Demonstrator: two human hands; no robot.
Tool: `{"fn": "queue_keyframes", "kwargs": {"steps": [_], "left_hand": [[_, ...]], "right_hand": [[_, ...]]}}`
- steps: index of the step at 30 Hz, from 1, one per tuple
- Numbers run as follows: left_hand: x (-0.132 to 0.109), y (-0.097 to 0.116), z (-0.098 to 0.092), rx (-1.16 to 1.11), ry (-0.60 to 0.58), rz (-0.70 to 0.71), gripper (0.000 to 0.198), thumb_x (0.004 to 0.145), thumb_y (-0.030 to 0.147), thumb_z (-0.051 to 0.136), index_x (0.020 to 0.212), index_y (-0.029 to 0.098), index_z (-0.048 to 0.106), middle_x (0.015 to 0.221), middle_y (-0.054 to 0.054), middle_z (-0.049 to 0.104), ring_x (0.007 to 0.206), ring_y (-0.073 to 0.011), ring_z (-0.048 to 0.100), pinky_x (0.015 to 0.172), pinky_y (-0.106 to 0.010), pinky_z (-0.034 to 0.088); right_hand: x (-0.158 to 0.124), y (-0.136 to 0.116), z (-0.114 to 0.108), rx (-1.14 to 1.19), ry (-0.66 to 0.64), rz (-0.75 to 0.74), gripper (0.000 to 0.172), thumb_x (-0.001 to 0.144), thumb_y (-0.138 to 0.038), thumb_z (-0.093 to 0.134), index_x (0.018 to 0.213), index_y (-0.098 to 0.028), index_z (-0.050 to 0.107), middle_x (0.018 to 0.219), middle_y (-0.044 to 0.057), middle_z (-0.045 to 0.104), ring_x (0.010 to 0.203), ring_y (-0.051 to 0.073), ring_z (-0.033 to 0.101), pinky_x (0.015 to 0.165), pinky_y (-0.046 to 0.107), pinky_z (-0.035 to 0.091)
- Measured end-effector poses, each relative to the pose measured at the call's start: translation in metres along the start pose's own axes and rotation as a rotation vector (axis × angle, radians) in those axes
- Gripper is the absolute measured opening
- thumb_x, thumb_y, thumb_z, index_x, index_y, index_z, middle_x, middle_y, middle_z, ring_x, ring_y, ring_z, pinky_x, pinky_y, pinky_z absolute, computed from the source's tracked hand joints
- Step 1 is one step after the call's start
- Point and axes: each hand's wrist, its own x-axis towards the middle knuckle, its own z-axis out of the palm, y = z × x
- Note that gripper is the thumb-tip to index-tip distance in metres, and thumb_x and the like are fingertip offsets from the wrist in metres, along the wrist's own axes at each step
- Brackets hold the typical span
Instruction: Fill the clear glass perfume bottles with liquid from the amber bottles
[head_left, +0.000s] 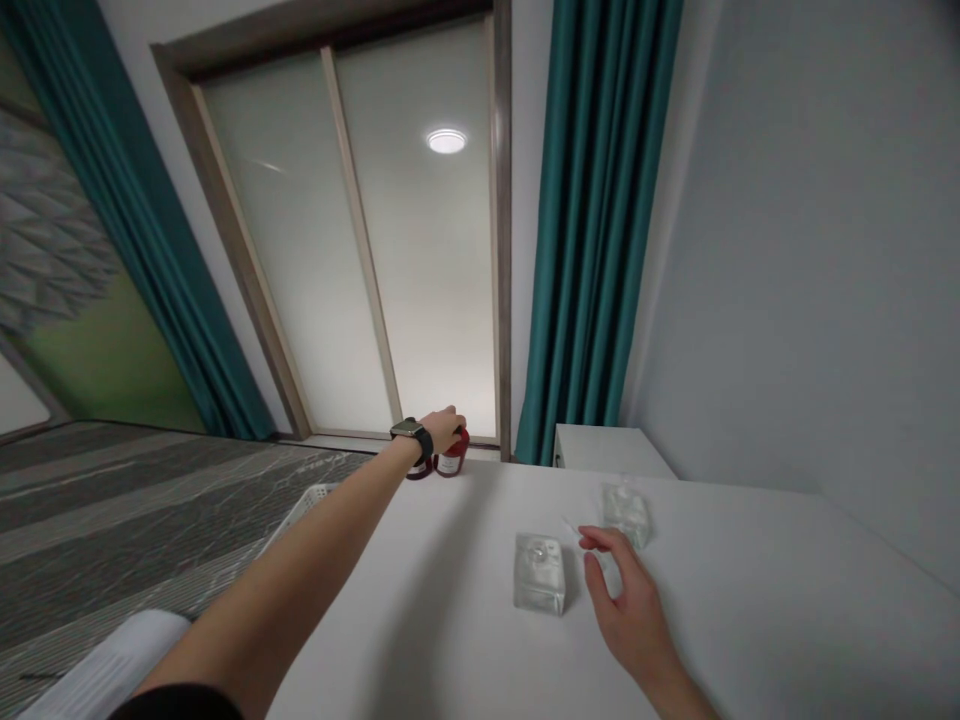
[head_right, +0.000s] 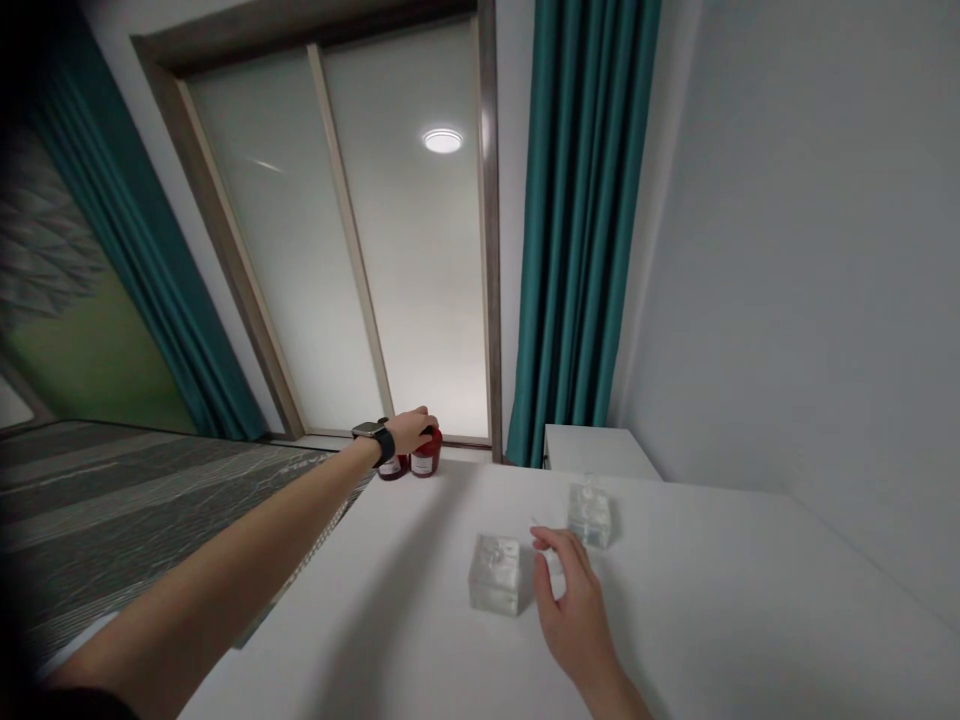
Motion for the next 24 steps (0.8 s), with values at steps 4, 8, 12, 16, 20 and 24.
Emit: {"fn": "queue_keyframes", "kwargs": {"steps": [4, 8, 12, 16, 20, 24], "left_hand": [[-0.014, 0.008, -0.005, -0.085, 0.017, 0.109, 0.025, 0.097, 0.031, 0.060, 0.118, 0.018, 0.062, 0.121, -0.009, 0.064, 0.103, -0.0222, 0.065, 0.089, -0.041, 0.056], [-0.046, 0.020, -0.009, -0.219, 0.052, 0.241, 0.014, 0.084, 0.020, 0.068, 0.096, 0.020, 0.074, 0.100, -0.007, 0.069, 0.088, -0.0226, 0.068, 0.081, -0.032, 0.055], [-0.084, 0.036, 0.001, -0.380, 0.109, 0.339, 0.018, 0.083, 0.024, 0.067, 0.100, 0.023, 0.073, 0.095, -0.004, 0.069, 0.082, -0.0201, 0.066, 0.075, -0.030, 0.053], [-0.111, 0.046, 0.033, -0.637, 0.265, 0.310, 0.025, 0.087, 0.031, 0.063, 0.109, 0.019, 0.066, 0.110, -0.009, 0.066, 0.103, -0.0247, 0.063, 0.088, -0.037, 0.052], [-0.125, 0.053, 0.082, -1.081, 0.301, 0.209, 0.078, 0.073, 0.028, 0.077, 0.141, 0.020, 0.041, 0.137, -0.015, 0.056, 0.124, -0.0303, 0.056, 0.106, -0.047, 0.045], [-0.127, 0.062, 0.111, -1.166, 0.351, 0.103, 0.079, 0.069, 0.020, 0.079, 0.138, 0.018, 0.042, 0.135, -0.014, 0.058, 0.126, -0.0310, 0.055, 0.113, -0.051, 0.037]], "right_hand": [[0.001, -0.005, -0.001, 0.011, 0.010, 0.003, 0.019, 0.095, -0.026, 0.049, 0.109, -0.024, 0.061, 0.093, 0.006, 0.068, 0.089, 0.023, 0.067, 0.081, 0.037, 0.055], [0.001, -0.008, -0.001, 0.020, 0.009, 0.004, 0.019, 0.094, -0.026, 0.049, 0.109, -0.024, 0.062, 0.092, 0.006, 0.068, 0.089, 0.024, 0.067, 0.081, 0.038, 0.055], [0.000, -0.008, 0.000, 0.010, 0.004, 0.001, 0.019, 0.094, -0.026, 0.049, 0.109, -0.024, 0.061, 0.091, 0.005, 0.068, 0.088, 0.023, 0.068, 0.082, 0.037, 0.055], [0.000, -0.007, 0.000, -0.021, 0.014, -0.003, 0.018, 0.095, -0.026, 0.049, 0.108, -0.024, 0.061, 0.089, 0.004, 0.069, 0.086, 0.022, 0.068, 0.080, 0.035, 0.056], [-0.002, -0.005, -0.001, -0.051, 0.029, -0.008, 0.018, 0.095, -0.026, 0.049, 0.108, -0.024, 0.061, 0.089, 0.004, 0.070, 0.086, 0.022, 0.069, 0.079, 0.035, 0.056], [-0.005, -0.002, -0.001, -0.073, 0.099, -0.016, 0.015, 0.095, -0.025, 0.048, 0.104, -0.023, 0.060, 0.084, 0.004, 0.069, 0.079, 0.022, 0.070, 0.072, 0.034, 0.056]]}}
